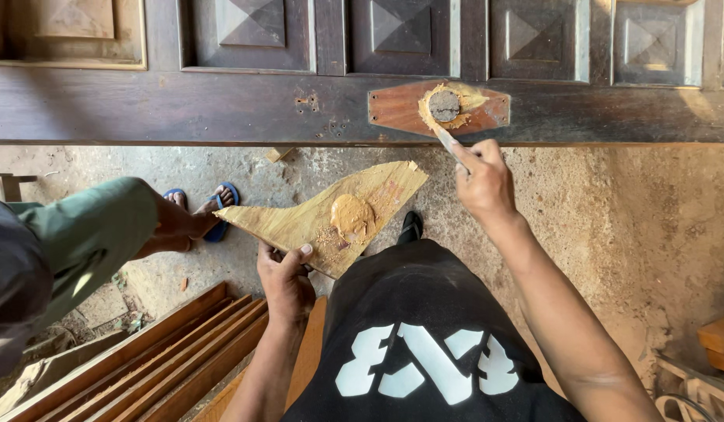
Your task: The person carries a flat wooden board holding a blob of wood filler and a small spatula across the workshop, then presses and spreads the filler into a hole in a carved wooden door panel, working the putty over the damaged spot.
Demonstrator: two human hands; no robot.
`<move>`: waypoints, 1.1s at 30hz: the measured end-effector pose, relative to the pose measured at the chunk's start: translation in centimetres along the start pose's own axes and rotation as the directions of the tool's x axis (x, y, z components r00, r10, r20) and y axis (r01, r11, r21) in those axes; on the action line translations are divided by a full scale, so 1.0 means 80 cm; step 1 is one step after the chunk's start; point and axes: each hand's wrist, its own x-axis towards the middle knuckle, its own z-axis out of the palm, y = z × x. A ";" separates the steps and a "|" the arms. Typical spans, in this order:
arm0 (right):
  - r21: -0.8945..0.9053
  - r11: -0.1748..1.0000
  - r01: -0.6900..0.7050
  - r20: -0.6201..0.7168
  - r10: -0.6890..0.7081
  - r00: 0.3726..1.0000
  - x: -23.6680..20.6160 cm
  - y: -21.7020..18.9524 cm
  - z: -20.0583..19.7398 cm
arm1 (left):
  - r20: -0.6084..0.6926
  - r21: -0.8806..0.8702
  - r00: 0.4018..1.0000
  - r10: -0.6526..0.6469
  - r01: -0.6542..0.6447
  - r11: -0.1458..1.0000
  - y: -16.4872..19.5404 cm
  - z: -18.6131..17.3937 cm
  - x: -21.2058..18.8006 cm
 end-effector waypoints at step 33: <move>0.063 0.995 -0.075 0.046 0.072 0.996 -0.012 -0.042 -0.036 | -0.030 -0.030 0.999 0.036 -0.037 0.999 -0.003 -0.008 -0.008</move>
